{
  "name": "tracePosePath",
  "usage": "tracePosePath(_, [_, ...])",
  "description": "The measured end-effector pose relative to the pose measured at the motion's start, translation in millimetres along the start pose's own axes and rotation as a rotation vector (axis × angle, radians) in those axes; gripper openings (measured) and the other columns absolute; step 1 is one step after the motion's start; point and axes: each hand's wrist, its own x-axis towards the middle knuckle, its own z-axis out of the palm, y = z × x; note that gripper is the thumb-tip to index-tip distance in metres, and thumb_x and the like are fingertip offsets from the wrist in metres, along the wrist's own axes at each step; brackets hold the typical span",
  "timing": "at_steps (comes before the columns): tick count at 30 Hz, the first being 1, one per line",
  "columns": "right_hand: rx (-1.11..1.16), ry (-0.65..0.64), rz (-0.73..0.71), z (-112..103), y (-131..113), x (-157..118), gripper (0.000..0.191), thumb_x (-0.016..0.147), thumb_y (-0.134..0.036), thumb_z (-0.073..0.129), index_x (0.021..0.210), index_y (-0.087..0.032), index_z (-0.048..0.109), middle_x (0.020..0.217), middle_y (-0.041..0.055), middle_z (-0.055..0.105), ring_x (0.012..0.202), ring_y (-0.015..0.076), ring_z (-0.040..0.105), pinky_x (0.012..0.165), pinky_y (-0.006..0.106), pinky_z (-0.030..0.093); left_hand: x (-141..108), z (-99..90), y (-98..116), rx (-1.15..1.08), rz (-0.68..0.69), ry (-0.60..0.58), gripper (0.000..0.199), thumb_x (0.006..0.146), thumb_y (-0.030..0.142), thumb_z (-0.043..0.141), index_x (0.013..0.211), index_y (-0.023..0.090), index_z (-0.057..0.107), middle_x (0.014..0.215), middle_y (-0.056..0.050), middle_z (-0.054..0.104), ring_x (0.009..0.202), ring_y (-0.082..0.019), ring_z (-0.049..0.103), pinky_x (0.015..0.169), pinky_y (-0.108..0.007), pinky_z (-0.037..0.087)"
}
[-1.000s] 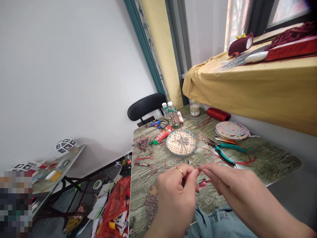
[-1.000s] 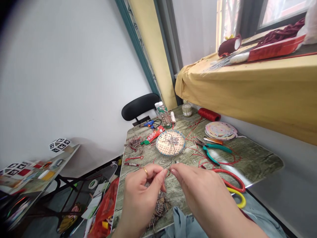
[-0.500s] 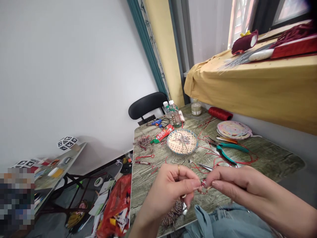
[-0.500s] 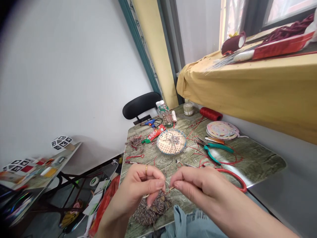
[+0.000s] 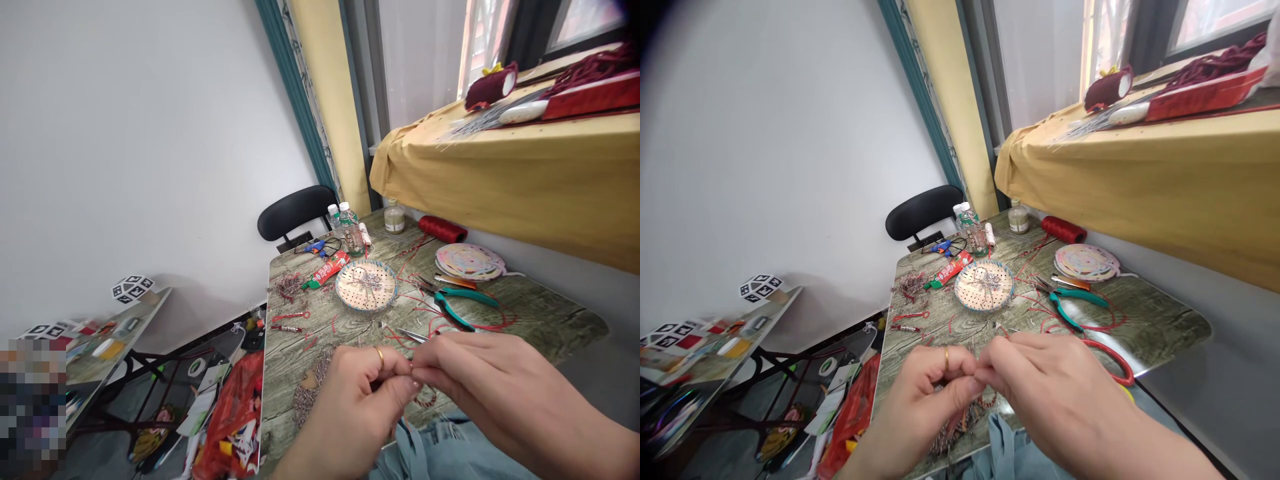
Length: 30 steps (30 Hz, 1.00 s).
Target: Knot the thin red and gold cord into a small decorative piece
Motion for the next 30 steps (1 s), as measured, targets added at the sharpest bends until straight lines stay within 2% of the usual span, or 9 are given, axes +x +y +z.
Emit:
tracePosePath(4, [0.177,-0.051,0.147,2.3,2.3,-4.9,0.045,0.107,-0.041,0.028,0.077,-0.023,0.055,0.059,-0.0023,0.060,0.050,0.0138,0.054,0.048,0.026,0.034,-0.1,-3.4,-3.0,-0.113,-0.061,-0.001,0.020,0.080,0.027,0.060,0.062,0.020,0.055,0.048,0.007,0.040,0.044,-0.009,0.032,0.045,-0.025,0.022])
tracePosePath(8, [0.345,-0.193,0.314,-5.1,1.6,-5.7,0.038,0.103,-0.044,0.040,0.077,-0.025,0.060,0.056,-0.0047,0.057,0.048,0.0140,0.048,0.047,0.026,0.031,-1.6,-10.4,-5.2,-0.124,-0.081,0.039,0.019,0.078,0.030,0.064,0.063,0.019,0.059,0.047,0.006,0.044,0.043,-0.009,0.036,0.044,-0.024,0.023])
tracePosePath(13, [0.716,-0.336,0.520,-17.5,-4.4,-0.3,0.027,0.097,-0.046,0.049,0.094,-0.029,0.070,0.070,-0.0016,0.062,0.062,0.0169,0.053,0.054,0.026,0.036,-3.8,-15.1,-7.2,-0.276,-0.061,0.002,0.018,0.077,0.030,0.070,0.064,0.018,0.065,0.049,0.007,0.046,0.043,-0.008,0.033,0.045,-0.024,0.024])
tracePosePath(16, [0.993,-0.362,0.630,-20.0,-6.9,1.5,0.029,0.093,-0.053,0.054,0.092,-0.030,0.071,0.064,-0.0049,0.047,0.057,0.0134,0.040,0.052,0.024,0.032,-3.4,-13.9,-9.3,-0.420,-0.059,-0.040,0.021,0.075,0.034,0.076,0.064,0.017,0.068,0.046,0.006,0.047,0.040,-0.006,0.031,0.043,-0.023,0.022])
tracePosePath(19, [1.231,-0.385,0.689,-17.6,-8.9,2.6,0.035,0.086,-0.060,0.064,0.080,-0.025,0.070,0.055,-0.0090,0.031,0.049,0.0095,0.021,0.047,0.023,0.020,0.2,-10.3,-12.3,-0.562,-0.111,-0.108,0.029,0.066,0.039,0.084,0.061,0.016,0.069,0.043,0.006,0.049,0.035,-0.004,0.030,0.039,-0.022,0.018])
tracePosePath(22, [1.422,-0.407,0.766,-11.2,-10.3,3.7,0.045,0.075,-0.066,0.072,0.073,-0.022,0.065,0.048,-0.0111,0.026,0.046,0.0080,0.016,0.044,0.025,0.013,7.0,-4.8,-15.8,-0.703,-0.158,-0.209,0.036,0.057,0.042,0.089,0.055,0.015,0.065,0.043,0.003,0.053,0.031,-0.003,0.031,0.035,-0.022,0.018])
tracePosePath(24, [1.495,-0.385,0.808,-6.3,-10.5,4.1,0.047,0.071,-0.066,0.076,0.071,-0.021,0.063,0.049,-0.0113,0.028,0.046,0.0078,0.015,0.045,0.025,0.011,11.6,-0.6,-17.6,-0.750,-0.149,-0.235,0.039,0.056,0.044,0.090,0.055,0.015,0.064,0.043,0.004,0.054,0.030,-0.003,0.032,0.034,-0.021,0.019])
tracePosePath(27, [1.534,-0.289,0.867,-1.3,-9.7,4.1,0.043,0.074,-0.059,0.076,0.068,-0.021,0.059,0.049,-0.0116,0.025,0.049,0.0092,0.010,0.046,0.027,0.008,15.5,4.6,-18.0,-0.668,-0.047,-0.118,0.039,0.064,0.047,0.086,0.057,0.016,0.063,0.041,0.006,0.048,0.034,-0.003,0.033,0.038,-0.020,0.024])
tracePosePath(30, [1.533,-0.189,0.913,-0.2,-9.6,4.0,0.041,0.077,-0.057,0.073,0.066,-0.022,0.055,0.050,-0.0118,0.021,0.051,0.0109,0.008,0.047,0.028,0.008,14.9,8.1,-17.2,-0.436,0.118,0.109,0.029,0.072,0.039,0.083,0.065,0.016,0.067,0.059,0.003,0.056,0.052,-0.008,0.048,0.050,-0.020,0.036])
